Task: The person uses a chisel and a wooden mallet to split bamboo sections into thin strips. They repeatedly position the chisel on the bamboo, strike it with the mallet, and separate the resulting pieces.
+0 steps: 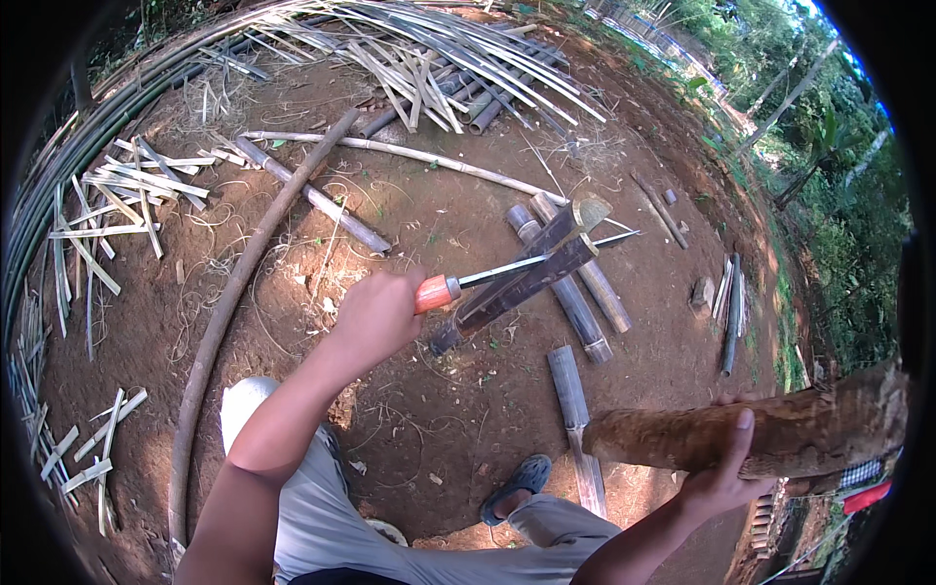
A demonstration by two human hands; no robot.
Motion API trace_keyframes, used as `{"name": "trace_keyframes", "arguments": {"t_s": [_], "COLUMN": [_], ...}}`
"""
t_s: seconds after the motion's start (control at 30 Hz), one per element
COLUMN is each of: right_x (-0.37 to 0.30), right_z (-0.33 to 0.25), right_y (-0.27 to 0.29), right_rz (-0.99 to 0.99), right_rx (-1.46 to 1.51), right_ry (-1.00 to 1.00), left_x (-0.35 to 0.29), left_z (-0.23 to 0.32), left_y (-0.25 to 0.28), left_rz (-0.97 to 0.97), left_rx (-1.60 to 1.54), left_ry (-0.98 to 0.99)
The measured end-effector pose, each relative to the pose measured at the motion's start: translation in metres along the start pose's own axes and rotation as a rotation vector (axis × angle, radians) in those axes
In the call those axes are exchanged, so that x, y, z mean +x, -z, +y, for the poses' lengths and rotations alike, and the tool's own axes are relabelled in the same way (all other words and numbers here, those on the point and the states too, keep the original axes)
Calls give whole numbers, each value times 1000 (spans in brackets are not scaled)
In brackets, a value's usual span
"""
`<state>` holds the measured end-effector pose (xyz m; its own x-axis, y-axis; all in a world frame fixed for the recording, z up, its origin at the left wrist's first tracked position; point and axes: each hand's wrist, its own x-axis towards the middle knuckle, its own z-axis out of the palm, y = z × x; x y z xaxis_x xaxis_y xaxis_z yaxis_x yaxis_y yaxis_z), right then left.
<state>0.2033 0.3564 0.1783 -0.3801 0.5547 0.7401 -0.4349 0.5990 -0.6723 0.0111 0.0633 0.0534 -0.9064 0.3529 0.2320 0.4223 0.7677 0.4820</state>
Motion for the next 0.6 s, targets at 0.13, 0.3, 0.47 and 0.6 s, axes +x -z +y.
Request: {"name": "trace_keyframes", "arguments": {"t_s": [0.13,0.3,0.47,0.6], "right_x": [6,-79,-117,-88], "right_z": [25,121,130,140], "right_y": [-17,-23,-32,-43], "right_rz": [-115,-998,-738,-649], "right_rx": [-292,-695,-551,-317], "right_ry": [-118,-739,-666,-753], "left_x": [-6,-10,-27,-17], "left_z": [3,5,-30,-28], "left_y": [-2,8,-46,-71], "left_rz": [-14,-185,-200,-180], "left_rx": [21,361,193,90], "left_ry": [8,19,40,28]}}
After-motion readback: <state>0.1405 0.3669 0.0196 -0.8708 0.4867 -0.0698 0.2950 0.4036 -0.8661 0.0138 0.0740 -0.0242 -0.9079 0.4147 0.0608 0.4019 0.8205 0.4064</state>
